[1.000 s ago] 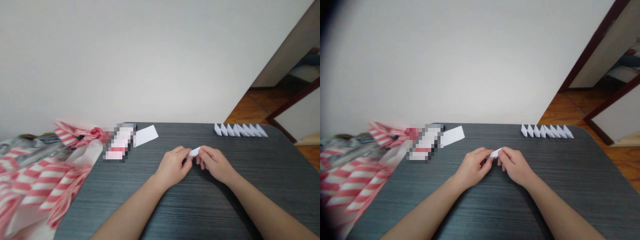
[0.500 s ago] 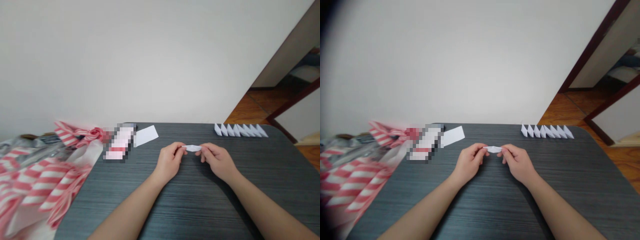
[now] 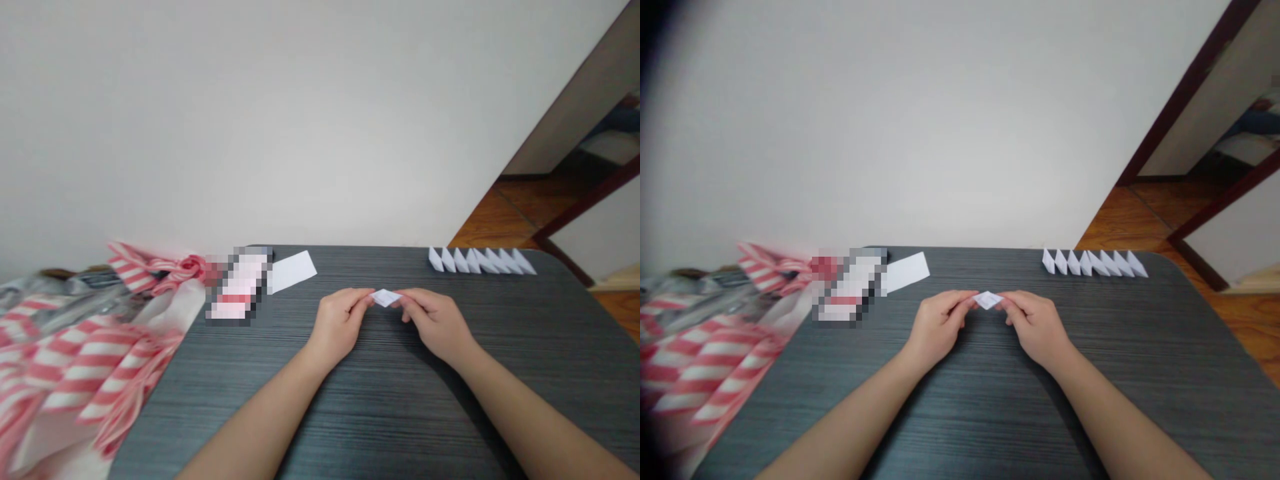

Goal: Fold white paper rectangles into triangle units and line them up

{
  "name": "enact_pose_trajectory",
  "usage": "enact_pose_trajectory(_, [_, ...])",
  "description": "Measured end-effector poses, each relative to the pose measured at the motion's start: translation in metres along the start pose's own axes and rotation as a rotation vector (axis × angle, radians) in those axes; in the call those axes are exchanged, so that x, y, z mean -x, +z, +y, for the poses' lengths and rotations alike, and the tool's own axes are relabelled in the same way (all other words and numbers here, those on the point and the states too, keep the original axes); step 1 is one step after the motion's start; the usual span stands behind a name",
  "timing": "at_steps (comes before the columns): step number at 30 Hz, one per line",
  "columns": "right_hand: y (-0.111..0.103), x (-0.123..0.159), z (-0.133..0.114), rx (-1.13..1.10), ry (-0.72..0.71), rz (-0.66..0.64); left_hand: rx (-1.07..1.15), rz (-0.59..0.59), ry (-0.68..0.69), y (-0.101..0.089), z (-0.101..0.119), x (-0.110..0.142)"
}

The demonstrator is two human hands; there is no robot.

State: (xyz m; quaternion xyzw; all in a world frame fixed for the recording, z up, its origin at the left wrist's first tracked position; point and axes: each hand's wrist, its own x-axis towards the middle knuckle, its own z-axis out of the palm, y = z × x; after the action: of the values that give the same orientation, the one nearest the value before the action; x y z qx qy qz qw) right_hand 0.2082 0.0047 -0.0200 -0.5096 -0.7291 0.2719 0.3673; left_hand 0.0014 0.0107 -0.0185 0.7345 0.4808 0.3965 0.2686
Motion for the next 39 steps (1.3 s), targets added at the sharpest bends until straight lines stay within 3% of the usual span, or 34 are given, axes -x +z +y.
enact_pose_trajectory(9, [-0.0014, -0.0012, -0.0034, 0.014, -0.029, -0.047, 0.003, 0.022, 0.020, 0.0001, -0.0020, -0.0005])
enact_pose_trajectory(18, [-0.0001, -0.0043, 0.0017, 0.121, 0.022, 0.025, 0.034, 0.040, -0.027, -0.0006, -0.0012, 0.0009])
enact_pose_trajectory(26, [0.0005, -0.0038, -0.0001, 0.111, -0.003, 0.005, 0.469, -0.044, -0.351, 0.0005, 0.0010, -0.0030])
enact_pose_trajectory(39, [0.0009, 0.0002, -0.0038, 0.041, -0.059, -0.093, 0.731, -0.089, -0.407, -0.0007, -0.0036, -0.0044])
